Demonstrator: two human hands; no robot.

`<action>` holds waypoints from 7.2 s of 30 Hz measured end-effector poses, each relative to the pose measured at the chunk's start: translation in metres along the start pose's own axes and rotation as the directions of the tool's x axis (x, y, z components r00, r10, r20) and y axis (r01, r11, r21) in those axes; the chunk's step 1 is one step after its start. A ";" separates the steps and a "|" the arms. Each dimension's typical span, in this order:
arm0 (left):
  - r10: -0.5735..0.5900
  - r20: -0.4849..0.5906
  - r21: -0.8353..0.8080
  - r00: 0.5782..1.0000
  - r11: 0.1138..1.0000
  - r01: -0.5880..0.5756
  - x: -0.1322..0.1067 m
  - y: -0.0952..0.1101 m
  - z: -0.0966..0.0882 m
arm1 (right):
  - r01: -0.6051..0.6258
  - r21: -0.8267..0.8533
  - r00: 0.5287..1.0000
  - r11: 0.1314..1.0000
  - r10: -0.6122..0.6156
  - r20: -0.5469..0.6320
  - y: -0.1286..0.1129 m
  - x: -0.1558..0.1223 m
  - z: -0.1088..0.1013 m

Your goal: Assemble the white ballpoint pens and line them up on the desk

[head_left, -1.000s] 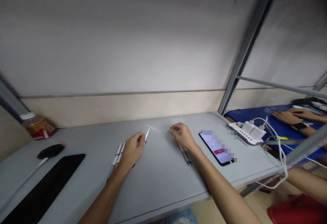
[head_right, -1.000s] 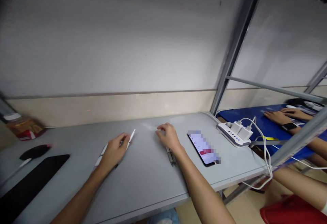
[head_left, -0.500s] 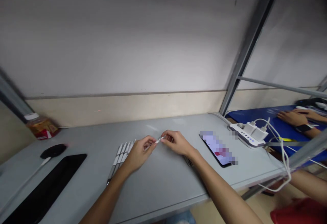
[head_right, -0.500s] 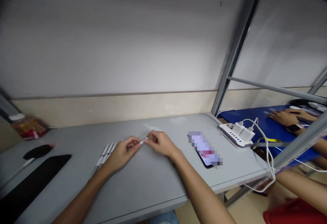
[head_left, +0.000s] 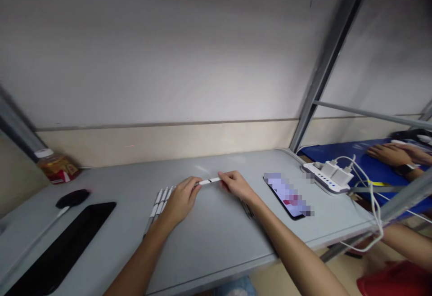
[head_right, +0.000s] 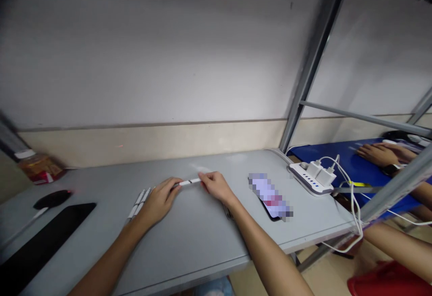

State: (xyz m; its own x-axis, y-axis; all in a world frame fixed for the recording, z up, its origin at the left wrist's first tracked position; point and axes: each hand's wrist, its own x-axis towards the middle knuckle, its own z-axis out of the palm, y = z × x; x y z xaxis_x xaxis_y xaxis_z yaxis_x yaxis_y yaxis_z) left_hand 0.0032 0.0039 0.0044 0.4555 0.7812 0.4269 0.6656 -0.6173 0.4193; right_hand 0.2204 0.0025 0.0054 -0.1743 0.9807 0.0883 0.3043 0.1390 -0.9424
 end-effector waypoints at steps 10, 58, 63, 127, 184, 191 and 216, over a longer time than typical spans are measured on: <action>0.088 0.004 0.260 0.996 0.962 -0.086 0.002 -0.005 -0.003 | -0.179 0.214 0.972 0.960 0.140 0.187 0.000 0.000 0.003; -0.005 0.046 0.209 0.999 0.978 -0.005 -0.004 0.005 0.012 | 0.398 -0.583 0.888 0.708 -0.456 0.052 0.000 -0.009 0.012; 0.001 0.021 0.191 1.000 0.982 -0.004 -0.003 0.007 0.010 | 0.405 -0.626 0.901 0.666 -0.407 0.151 0.002 -0.008 0.013; -0.026 0.020 0.169 0.999 0.985 0.022 -0.004 0.003 0.017 | 0.454 -0.622 0.877 0.638 -0.445 0.183 0.003 -0.007 0.015; 0.150 0.111 0.395 0.982 0.901 -0.182 -0.003 0.017 0.011 | 0.280 -0.778 0.959 0.562 -0.196 0.203 -0.017 -0.020 0.020; 0.209 0.103 0.402 0.972 0.886 -0.233 -0.005 0.019 0.011 | 0.284 -0.349 0.948 0.893 -0.207 0.241 -0.009 -0.012 0.010; -0.188 -0.158 0.437 0.969 0.867 0.239 -0.004 -0.011 -0.010 | -0.039 0.940 0.999 0.338 0.014 0.036 0.000 0.001 -0.013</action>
State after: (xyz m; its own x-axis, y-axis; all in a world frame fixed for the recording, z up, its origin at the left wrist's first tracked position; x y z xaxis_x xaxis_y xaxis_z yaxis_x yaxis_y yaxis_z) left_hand -0.0118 0.0068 0.0057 0.2232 0.8585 0.4618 0.9443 -0.3078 0.1159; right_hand 0.2319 0.0056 0.0100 -0.2036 0.9770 0.0633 -0.7710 -0.1201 -0.6254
